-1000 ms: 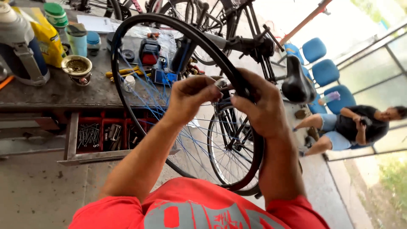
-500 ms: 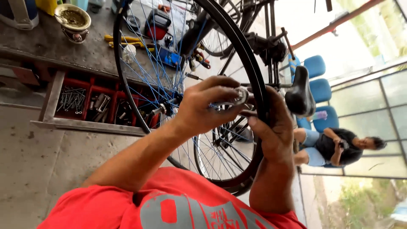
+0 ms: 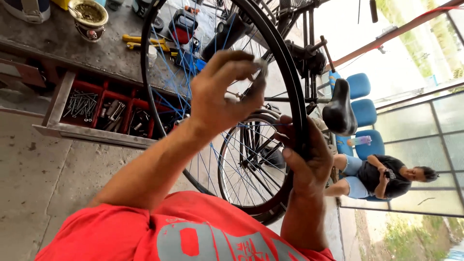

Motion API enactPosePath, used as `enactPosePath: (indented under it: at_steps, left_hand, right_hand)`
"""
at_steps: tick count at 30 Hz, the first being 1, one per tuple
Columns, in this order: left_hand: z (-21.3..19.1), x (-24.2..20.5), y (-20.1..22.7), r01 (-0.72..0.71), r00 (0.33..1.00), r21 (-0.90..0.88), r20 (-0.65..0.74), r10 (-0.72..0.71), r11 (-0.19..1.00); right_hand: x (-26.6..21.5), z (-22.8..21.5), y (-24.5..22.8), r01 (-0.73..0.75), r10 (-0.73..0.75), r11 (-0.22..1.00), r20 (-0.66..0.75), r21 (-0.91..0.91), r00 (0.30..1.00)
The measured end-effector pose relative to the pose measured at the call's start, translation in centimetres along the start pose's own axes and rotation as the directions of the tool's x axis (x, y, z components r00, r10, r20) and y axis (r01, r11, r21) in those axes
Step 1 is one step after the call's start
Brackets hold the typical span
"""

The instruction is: Repairing a bicycle wheel by inserting and threading spoke nipples into the rim

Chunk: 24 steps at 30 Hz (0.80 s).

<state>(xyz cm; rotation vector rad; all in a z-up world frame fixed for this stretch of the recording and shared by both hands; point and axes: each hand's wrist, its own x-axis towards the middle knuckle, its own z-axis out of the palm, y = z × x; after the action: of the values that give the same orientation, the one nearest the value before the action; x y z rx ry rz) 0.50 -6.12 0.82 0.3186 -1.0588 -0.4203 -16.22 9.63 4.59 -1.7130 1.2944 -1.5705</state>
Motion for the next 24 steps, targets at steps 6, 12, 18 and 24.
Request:
enactPosePath:
  at_steps: [6, 12, 18, 24]
  left_hand:
    - [0.2, -0.5, 0.5, 0.091, 0.962, 0.029, 0.257, -0.095, 0.995]
    - [0.0, -0.2, 1.5, 0.358, 0.900, -0.095, 0.299, -0.316, 0.929]
    - [-0.5, -0.7, 1.4, 0.150, 0.929, -0.019, 0.344, -0.135, 0.988]
    - [0.2, -0.8, 0.0, -0.064, 0.928, 0.152, 0.372, 0.003, 0.986]
  right_hand:
    - [-2.6, 0.5, -0.6, -0.031, 0.028, 0.997, -0.035, -0.075, 0.999]
    - [-4.0, 0.3, -0.4, -0.012, 0.010, 0.996, -0.019, -0.093, 1.000]
    - [-4.7, 0.8, -0.8, -0.023, 0.021, 0.996, -0.023, -0.085, 1.000]
    - [-4.6, 0.8, -0.6, -0.006, 0.002, 0.994, -0.036, -0.113, 0.999]
